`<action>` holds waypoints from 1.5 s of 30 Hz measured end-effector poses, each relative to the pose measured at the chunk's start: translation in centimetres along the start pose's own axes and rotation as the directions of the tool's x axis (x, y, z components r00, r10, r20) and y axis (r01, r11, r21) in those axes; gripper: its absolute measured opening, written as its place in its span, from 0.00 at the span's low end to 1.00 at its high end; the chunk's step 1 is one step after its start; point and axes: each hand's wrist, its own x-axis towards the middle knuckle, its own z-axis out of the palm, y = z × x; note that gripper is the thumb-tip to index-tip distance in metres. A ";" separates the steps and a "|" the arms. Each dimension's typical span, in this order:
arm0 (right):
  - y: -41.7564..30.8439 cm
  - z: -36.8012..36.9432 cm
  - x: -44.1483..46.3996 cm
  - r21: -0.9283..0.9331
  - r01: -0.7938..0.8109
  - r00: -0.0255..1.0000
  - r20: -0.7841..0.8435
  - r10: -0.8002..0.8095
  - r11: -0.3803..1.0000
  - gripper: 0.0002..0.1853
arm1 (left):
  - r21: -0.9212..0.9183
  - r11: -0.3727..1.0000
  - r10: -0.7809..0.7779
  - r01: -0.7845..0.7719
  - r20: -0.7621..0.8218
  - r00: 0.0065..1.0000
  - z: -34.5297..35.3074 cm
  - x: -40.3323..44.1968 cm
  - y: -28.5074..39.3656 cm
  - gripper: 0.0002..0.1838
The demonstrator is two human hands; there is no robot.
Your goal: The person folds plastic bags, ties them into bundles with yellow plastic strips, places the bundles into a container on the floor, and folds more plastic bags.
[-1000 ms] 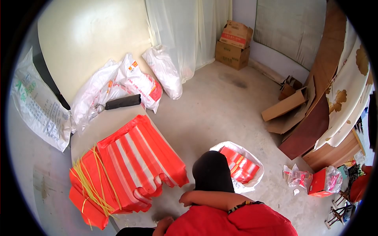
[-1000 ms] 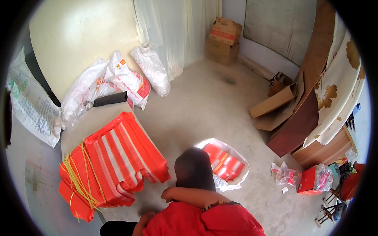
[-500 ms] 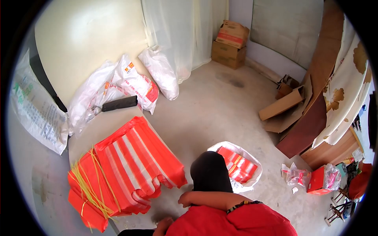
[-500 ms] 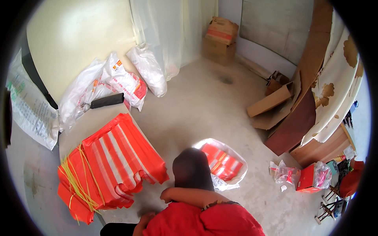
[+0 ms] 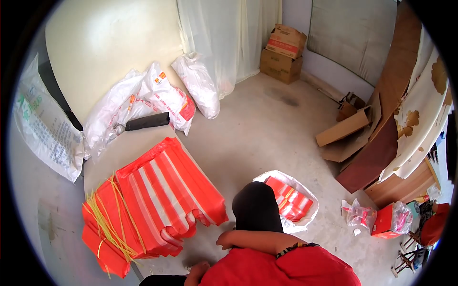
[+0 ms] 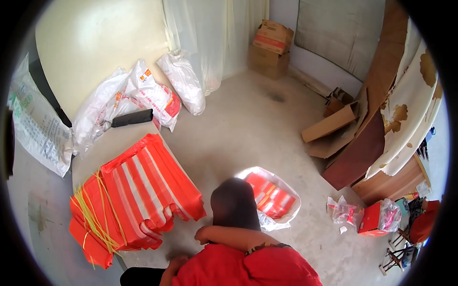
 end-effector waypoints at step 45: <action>-4.6 -15.6 -7.0 -0.070 0.314 0.323 -0.930 -0.176 0.947 0.15 | -0.250 0.962 -0.127 0.113 -0.043 0.991 -3.1 -7.0 6.9 0.31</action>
